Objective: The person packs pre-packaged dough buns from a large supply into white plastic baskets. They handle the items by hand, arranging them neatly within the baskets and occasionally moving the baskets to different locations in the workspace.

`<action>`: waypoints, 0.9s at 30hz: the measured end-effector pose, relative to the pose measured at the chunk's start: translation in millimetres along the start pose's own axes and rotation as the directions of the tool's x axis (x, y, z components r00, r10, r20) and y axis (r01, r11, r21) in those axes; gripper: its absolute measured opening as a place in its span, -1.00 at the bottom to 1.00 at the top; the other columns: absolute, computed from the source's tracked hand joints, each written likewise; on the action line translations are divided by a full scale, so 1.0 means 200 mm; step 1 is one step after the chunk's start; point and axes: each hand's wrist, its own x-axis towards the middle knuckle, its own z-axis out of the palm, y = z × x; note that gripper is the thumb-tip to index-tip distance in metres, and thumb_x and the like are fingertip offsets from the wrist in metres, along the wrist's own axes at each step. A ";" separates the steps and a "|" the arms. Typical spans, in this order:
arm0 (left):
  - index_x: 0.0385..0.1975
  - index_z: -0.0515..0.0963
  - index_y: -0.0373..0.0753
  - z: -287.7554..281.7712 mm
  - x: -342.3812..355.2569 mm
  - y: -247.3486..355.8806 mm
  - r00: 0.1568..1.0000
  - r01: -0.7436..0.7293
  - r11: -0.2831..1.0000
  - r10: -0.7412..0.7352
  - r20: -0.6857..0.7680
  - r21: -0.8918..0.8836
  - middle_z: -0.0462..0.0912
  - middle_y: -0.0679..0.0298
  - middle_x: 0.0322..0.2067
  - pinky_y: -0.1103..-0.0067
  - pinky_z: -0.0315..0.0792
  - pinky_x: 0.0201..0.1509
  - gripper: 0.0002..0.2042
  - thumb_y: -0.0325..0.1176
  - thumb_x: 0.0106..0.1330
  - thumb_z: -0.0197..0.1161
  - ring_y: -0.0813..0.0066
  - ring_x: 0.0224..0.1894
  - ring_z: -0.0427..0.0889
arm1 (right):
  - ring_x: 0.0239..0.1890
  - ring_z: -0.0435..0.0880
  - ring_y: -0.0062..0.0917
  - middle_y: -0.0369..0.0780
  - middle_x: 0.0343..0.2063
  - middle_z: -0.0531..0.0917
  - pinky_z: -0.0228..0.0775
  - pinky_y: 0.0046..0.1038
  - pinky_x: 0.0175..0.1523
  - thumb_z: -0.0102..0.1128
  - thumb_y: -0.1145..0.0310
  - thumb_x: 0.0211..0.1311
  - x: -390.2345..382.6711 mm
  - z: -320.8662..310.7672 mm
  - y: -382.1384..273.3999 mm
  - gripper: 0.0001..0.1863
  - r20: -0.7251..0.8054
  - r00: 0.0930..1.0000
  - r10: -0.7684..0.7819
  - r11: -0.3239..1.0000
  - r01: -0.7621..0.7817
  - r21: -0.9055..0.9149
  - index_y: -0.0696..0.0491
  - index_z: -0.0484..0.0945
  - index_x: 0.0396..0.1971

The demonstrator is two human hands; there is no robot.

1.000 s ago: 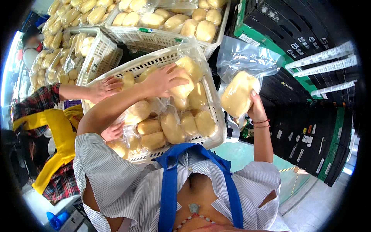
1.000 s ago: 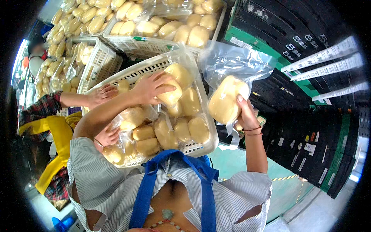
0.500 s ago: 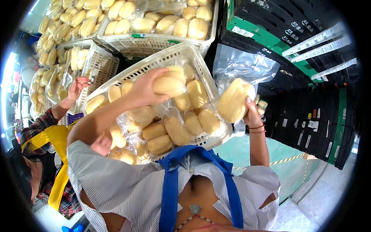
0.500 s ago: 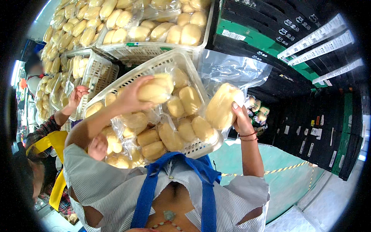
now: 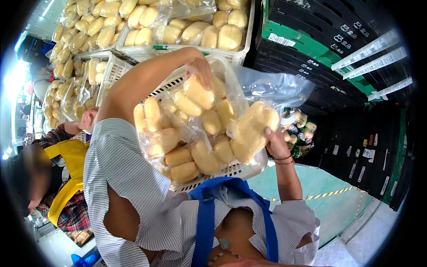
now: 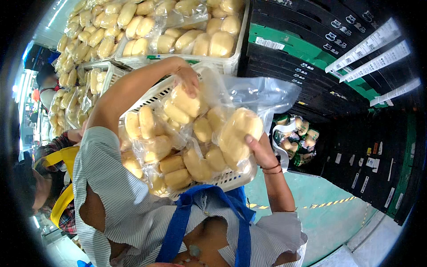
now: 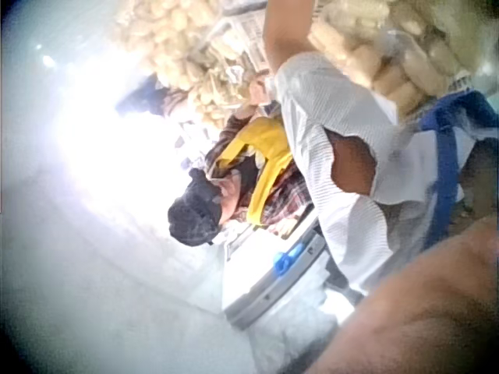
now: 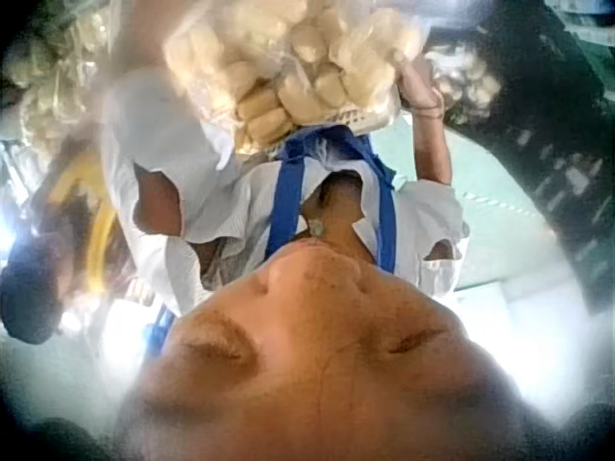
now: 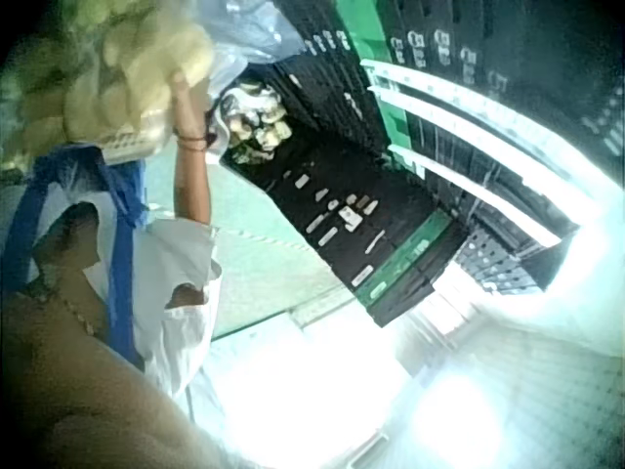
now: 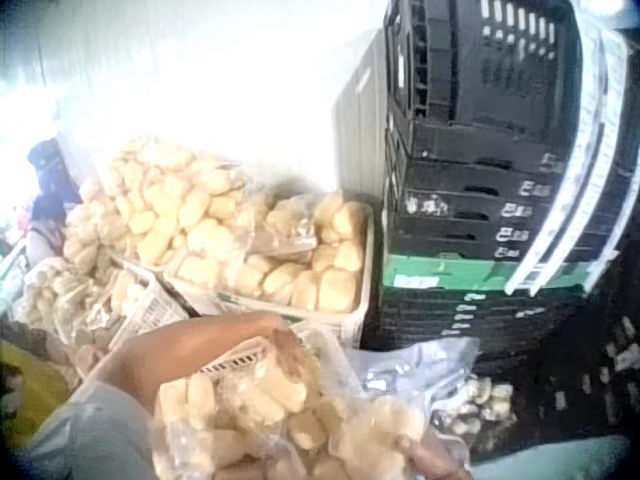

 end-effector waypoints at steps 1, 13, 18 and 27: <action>-0.08 0.34 -0.17 -0.06 0.06 0.02 0.999 0.038 0.999 -0.038 -0.025 0.020 0.28 0.19 0.00 0.37 0.35 -0.17 -0.38 0.02 -0.15 0.26 0.21 0.01 0.26 | -0.02 0.29 -0.45 -0.18 -0.07 0.30 0.15 -0.45 0.04 0.19 -0.02 -0.19 -0.01 0.01 0.00 -0.15 -0.025 0.999 0.029 0.999 -0.030 -0.037 0.19 0.06 0.02; -0.08 0.27 -0.16 0.76 0.09 0.05 0.106 0.093 0.951 0.284 -0.953 0.294 0.17 0.19 0.01 0.32 0.03 0.08 -0.48 -0.18 -0.10 0.16 0.22 0.07 0.13 | -0.06 0.30 -0.26 -0.11 -0.15 0.36 0.07 -0.28 0.03 0.23 0.26 -0.47 0.24 0.24 0.16 -0.30 0.596 0.739 -0.313 0.064 0.643 -0.764 0.15 0.28 -0.14; 0.00 0.20 -0.18 0.67 0.15 -0.16 0.044 -0.039 0.903 0.430 -0.902 0.429 0.09 0.14 0.08 0.29 -0.01 0.12 -0.42 -0.10 -0.05 0.12 0.10 0.09 0.08 | -0.05 0.32 -0.32 -0.13 -0.19 0.39 0.11 -0.29 0.01 -0.01 0.42 -0.19 0.34 0.26 0.25 -0.59 0.697 0.647 -0.308 -0.219 0.665 -0.714 0.15 0.33 -0.21; 0.00 0.23 -0.10 0.70 0.16 -0.06 -0.041 0.066 0.918 0.395 -0.918 0.392 0.11 0.13 0.07 0.25 -0.06 0.13 -0.44 -0.06 -0.05 0.11 0.10 0.12 0.05 | 0.06 0.19 -0.38 -0.21 -0.08 0.28 0.07 -0.10 0.00 0.02 0.42 -0.19 0.34 0.26 0.38 -0.51 0.582 0.790 -0.194 -0.414 0.472 -0.778 -0.08 0.29 -0.11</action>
